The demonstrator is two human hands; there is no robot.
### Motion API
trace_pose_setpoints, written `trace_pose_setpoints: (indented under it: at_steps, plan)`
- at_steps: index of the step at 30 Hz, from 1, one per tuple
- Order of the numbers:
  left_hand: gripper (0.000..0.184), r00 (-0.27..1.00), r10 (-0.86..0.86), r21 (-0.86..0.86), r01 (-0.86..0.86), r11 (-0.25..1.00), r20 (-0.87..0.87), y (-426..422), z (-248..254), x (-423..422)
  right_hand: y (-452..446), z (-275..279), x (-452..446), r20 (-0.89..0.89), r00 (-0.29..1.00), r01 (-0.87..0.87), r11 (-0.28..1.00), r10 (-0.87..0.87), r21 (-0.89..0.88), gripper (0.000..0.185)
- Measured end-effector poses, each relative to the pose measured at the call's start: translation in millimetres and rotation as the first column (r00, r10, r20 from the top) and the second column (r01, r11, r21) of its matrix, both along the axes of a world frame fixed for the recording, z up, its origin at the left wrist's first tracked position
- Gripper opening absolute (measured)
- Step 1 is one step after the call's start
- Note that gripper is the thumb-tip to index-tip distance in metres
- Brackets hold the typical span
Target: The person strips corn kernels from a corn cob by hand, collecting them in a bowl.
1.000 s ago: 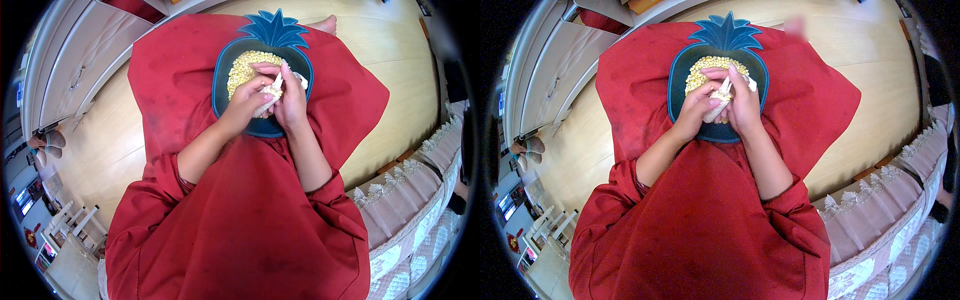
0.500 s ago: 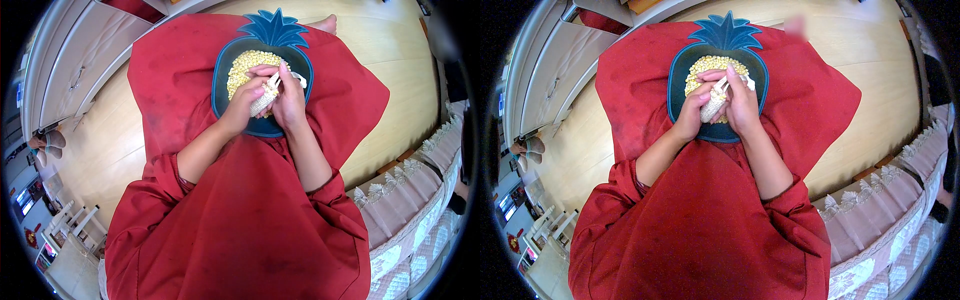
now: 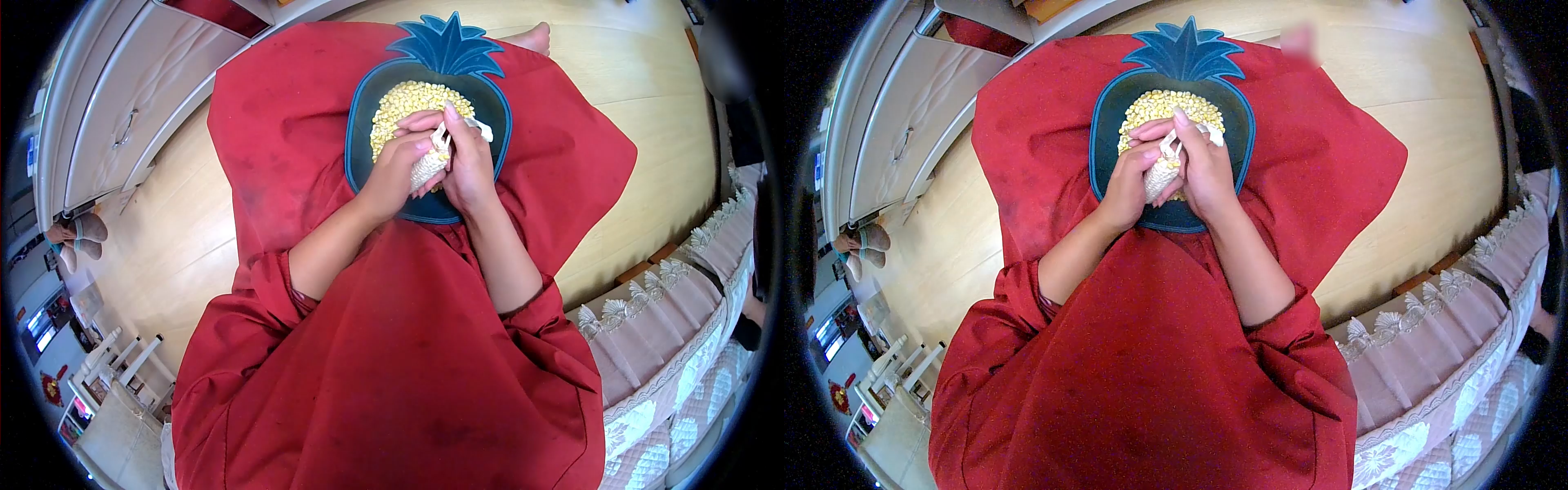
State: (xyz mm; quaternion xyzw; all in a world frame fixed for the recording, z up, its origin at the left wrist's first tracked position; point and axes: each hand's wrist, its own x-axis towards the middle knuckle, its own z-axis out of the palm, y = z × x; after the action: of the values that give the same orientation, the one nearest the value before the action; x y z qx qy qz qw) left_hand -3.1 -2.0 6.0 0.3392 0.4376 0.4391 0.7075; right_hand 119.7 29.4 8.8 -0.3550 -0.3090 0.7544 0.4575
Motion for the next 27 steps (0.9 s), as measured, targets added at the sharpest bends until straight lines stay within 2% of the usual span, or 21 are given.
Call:
trace_pose_setpoints:
  at_steps: [6, 9, 12, 15, 18, 20, 22, 25, 27]
  plan:
    - [0.042, 0.993, -0.09, -0.053, 0.094, 0.994, 0.078, 0, -1, -8, -1, 5, 0, -0.024, 1.0, -0.016, 0.997, 0.014, -0.082, 0.05]
    - [0.038, 0.976, -0.112, 0.027, 0.109, 0.994, 0.185, 0, 7, -7, -1, 2, -3, -0.007, 1.0, 0.007, 0.999, -0.007, -0.034, 0.05]
    - [0.049, 0.981, -0.174, 0.0, 0.175, 0.985, 0.086, -1, 6, -8, -1, -1, -4, -0.006, 1.0, 0.027, 1.0, -0.027, 0.005, 0.049]
    - [0.049, 0.989, -0.147, 0.056, 0.146, 0.988, 0.011, -1, 0, -7, -1, 1, 1, 0.038, 0.999, 0.017, 0.998, -0.015, -0.058, 0.049]
    - [0.048, 0.993, -0.111, 0.094, 0.115, 0.989, -0.042, 0, 7, -6, 0, 4, 1, 0.006, 0.997, 0.074, 0.997, -0.074, -0.038, 0.05]
    - [0.048, 0.996, -0.079, 0.119, 0.084, 0.989, -0.047, 2, 5, -4, 1, 6, -1, -0.047, 0.993, 0.108, 0.993, -0.105, 0.05, 0.051]
    - [0.053, 0.995, -0.096, 0.103, 0.097, 0.99, -0.01, 4, -2, -4, 1, 4, 0, -0.038, 0.994, 0.102, 0.994, -0.1, 0.046, 0.051]
    - [0.044, 0.999, -0.046, 0.151, 0.043, 0.988, 0.017, 1, 6, 1, 1, 5, 1, -0.016, 0.996, 0.094, 0.995, -0.093, 0.036, 0.051]
    - [0.046, 0.999, -0.05, 0.18, 0.049, 0.982, -0.001, 1, 10, 1, 1, 9, 2, 0.005, 0.997, 0.078, 0.997, -0.079, 0.026, 0.052]
